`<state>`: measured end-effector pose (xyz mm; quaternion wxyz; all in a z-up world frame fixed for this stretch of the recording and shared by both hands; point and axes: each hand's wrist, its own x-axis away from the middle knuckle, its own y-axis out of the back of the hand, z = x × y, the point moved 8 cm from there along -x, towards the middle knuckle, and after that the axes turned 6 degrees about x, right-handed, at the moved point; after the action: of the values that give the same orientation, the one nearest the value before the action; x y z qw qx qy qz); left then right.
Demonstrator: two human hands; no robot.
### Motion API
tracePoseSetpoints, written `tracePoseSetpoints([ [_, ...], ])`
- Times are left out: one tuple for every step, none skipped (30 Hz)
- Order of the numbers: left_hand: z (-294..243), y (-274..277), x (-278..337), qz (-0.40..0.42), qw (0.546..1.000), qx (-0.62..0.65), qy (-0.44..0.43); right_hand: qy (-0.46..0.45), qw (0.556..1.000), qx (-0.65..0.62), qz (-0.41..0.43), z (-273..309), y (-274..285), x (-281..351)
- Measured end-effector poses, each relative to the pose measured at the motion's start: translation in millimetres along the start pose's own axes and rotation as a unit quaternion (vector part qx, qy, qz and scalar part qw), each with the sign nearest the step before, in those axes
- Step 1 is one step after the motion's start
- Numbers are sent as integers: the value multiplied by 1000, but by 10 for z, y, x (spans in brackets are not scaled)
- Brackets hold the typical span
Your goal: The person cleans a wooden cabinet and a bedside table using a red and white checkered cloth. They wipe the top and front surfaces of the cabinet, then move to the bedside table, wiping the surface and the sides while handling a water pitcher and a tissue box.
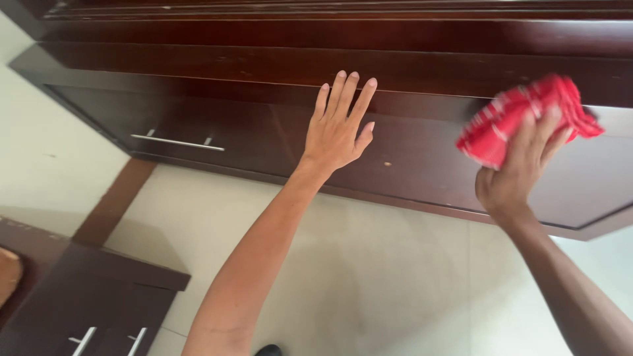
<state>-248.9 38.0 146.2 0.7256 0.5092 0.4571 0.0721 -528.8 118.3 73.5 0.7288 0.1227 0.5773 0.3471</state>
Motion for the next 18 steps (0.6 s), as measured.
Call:
tracePoseSetpoints([
  [80, 42, 32, -1, 1000, -4, 1, 2, 1000, -3, -1, 165, 52, -182],
  [185, 95, 66, -8, 1000, -2, 12, -12, 999, 30, 25, 308, 56, -363],
  [301, 148, 92, -17, 1000, 0, 24, -24, 996, 63, 51, 452, 59, -561],
  [394, 183, 109, -20, 999, -4, 26, -20, 997, 61, 48, 554, 68, -714],
  [498, 198, 121, -18, 999, 3, 46, -22, 995, 61, 82, 629, 38, -871],
  [605, 211, 137, -15, 998, 10, 65, -24, 991, 61, 115, 710, 7, -1022],
  [675, 239, 157, -20, 997, 9, 70, -17, 991, 61, 115, 713, -77, -1046],
  [745, 254, 173, -18, 997, 18, 75, 13, 989, 56, 139, 749, -201, -1064],
  [817, 267, 174, -16, 997, 27, 77, 41, 985, 52, 161, 780, -322, -1077],
  [892, 266, 206, -20, 996, 26, 79, 45, 985, 53, 159, 861, -401, -1130],
  [906, 276, 238, -39, 997, 45, 56, 70, 982, 71, 158, 959, -460, -1149],
  [919, 285, 269, -57, 996, 65, 34, 96, 979, 88, 156, 1052, -520, -1167],
  [985, 308, 293, -61, 995, 66, 33, 97, 979, 91, 154, 1144, -588, -1200],
  [1048, 343, 314, -72, 994, 73, 29, 100, 977, 88, 166, 1234, -675, -1228],
  [1099, 368, 328, -84, 993, 82, 26, 101, 975, 87, 178, 1308, -752, -1251],
  [1169, 366, 352, -87, 992, 84, 24, 101, 975, 91, 177, 1412, -797, -1298],
  [1259, 384, 374, -104, 989, 101, 30, 108, 972, 80, 192, 1526, -870, -1332],
  [1347, 399, 395, -120, 985, 118, 36, 114, 969, 69, 208, 1635, -940, -1365],
])
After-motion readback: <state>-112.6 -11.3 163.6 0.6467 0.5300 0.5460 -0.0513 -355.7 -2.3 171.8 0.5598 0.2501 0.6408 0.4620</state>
